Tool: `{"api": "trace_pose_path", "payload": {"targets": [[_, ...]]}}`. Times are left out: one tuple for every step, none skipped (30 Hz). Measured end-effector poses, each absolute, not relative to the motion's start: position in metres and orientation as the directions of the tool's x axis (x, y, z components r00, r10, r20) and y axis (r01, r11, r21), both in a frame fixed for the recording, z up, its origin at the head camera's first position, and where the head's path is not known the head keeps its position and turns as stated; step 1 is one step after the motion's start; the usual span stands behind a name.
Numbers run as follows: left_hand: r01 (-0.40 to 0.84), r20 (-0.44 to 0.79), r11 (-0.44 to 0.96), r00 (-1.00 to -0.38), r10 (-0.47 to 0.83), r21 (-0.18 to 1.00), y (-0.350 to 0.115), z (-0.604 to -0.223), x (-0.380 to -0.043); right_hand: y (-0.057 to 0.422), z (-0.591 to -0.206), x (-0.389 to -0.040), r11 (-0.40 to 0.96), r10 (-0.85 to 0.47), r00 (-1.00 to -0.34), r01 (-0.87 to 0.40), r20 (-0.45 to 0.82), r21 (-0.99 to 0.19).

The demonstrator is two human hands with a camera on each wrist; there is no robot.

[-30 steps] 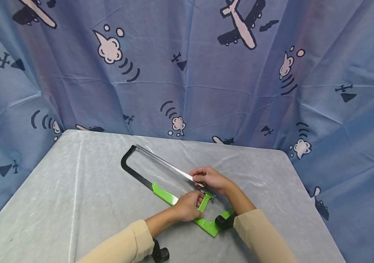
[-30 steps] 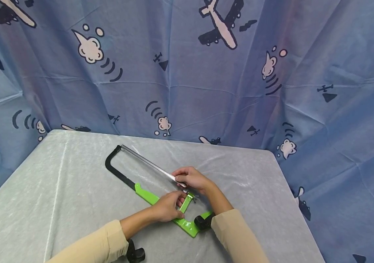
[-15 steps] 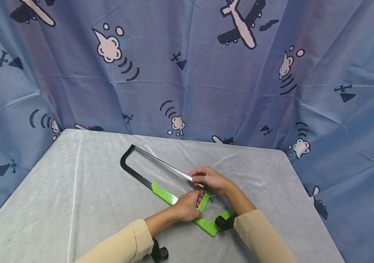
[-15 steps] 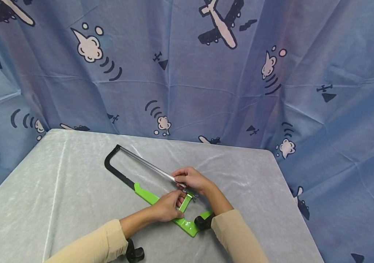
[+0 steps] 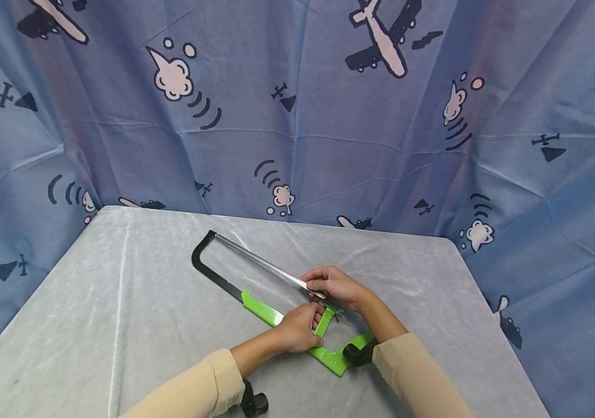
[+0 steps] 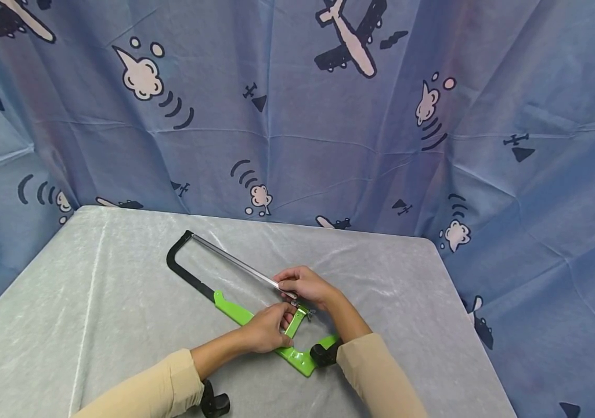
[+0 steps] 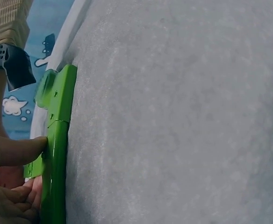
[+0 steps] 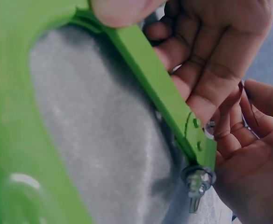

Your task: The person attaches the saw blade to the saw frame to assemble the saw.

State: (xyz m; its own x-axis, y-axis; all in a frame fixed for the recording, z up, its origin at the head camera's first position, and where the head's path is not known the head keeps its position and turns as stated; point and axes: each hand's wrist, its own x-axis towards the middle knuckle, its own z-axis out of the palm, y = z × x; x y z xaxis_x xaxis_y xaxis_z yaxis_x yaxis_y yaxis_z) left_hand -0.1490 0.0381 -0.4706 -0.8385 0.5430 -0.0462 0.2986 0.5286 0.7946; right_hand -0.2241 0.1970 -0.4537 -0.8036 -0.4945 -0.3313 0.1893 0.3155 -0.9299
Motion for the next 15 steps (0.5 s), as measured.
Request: {"api": "trace_pose_path", "payload": {"targets": [[0.297, -0.047, 0.528, -0.838, 0.543, 0.796, 0.0380, -0.4705, -0.1490, 0.1969, -0.4539, -0.2241, 0.315, -0.495, -0.803, 0.190, -0.332, -0.930], [0.296, -0.048, 0.527, -0.838, 0.544, 0.797, 0.0379, -0.4705, -0.1490, 0.1969, -0.4540, -0.2242, 0.315, -0.496, -0.802, 0.191, -0.333, -0.930], [0.295, -0.048, 0.526, -0.838, 0.543, 0.798, 0.0378, -0.4703, -0.1490, 0.1969, -0.4543, -0.2242, 0.314, -0.500, -0.801, 0.187, -0.330, -0.931], [0.295, -0.048, 0.525, -0.839, 0.543, 0.798, 0.0378, -0.4702, -0.1490, 0.1968, -0.4545, -0.2242, 0.313, -0.500, -0.800, 0.189, -0.331, -0.931], [0.293, -0.048, 0.525, -0.839, 0.542, 0.799, 0.0378, -0.4701, -0.1490, 0.1969, -0.4548, -0.2242, 0.312, -0.500, -0.800, 0.191, -0.332, -0.931], [0.292, -0.049, 0.526, -0.840, 0.541, 0.798, 0.0378, -0.4701, -0.1490, 0.1968, -0.4549, -0.2240, 0.314, -0.500, -0.800, 0.190, -0.333, -0.930], [0.292, -0.049, 0.527, -0.840, 0.540, 0.798, 0.0378, -0.4701, -0.1489, 0.1968, -0.4551, -0.2239, 0.315, -0.500, -0.799, 0.190, -0.333, -0.930], [0.292, -0.049, 0.528, -0.841, 0.539, 0.797, 0.0378, -0.4700, -0.1489, 0.1968, -0.4554, -0.2238, 0.316, -0.500, -0.800, 0.189, -0.333, -0.930], [0.292, -0.049, 0.529, -0.841, 0.539, 0.797, 0.0378, -0.4699, -0.1489, 0.1968, -0.4557, -0.2237, 0.318, -0.499, -0.800, 0.187, -0.332, -0.930], [0.293, -0.049, 0.529, -0.841, 0.538, 0.796, 0.0379, -0.4699, -0.1489, 0.1968, -0.4561, -0.2235, 0.320, -0.496, -0.801, 0.190, -0.335, -0.928], [0.293, -0.049, 0.530, -0.841, 0.538, 0.795, 0.0379, -0.4699, -0.1489, 0.1969, -0.4565, -0.2234, 0.323, -0.495, -0.802, 0.187, -0.334, -0.928], [0.293, -0.049, 0.530, -0.841, 0.539, 0.795, 0.0380, -0.4699, -0.1489, 0.1969, -0.4570, -0.2235, 0.325, -0.494, -0.804, 0.184, -0.332, -0.928], [0.293, -0.050, 0.531, -0.840, 0.540, 0.795, 0.0380, -0.4698, -0.1490, 0.1970, -0.4576, -0.2236, 0.326, -0.492, -0.805, 0.183, -0.331, -0.928], [0.292, -0.051, 0.531, -0.840, 0.540, 0.795, 0.0380, -0.4698, -0.1489, 0.1972, -0.4582, -0.2237, 0.329, -0.490, -0.807, 0.180, -0.330, -0.927], [0.293, -0.052, 0.531, -0.839, 0.541, 0.795, 0.0380, -0.4698, -0.1489, 0.1973, -0.4587, -0.2238, 0.332, -0.487, -0.809, 0.179, -0.331, -0.926]]}}
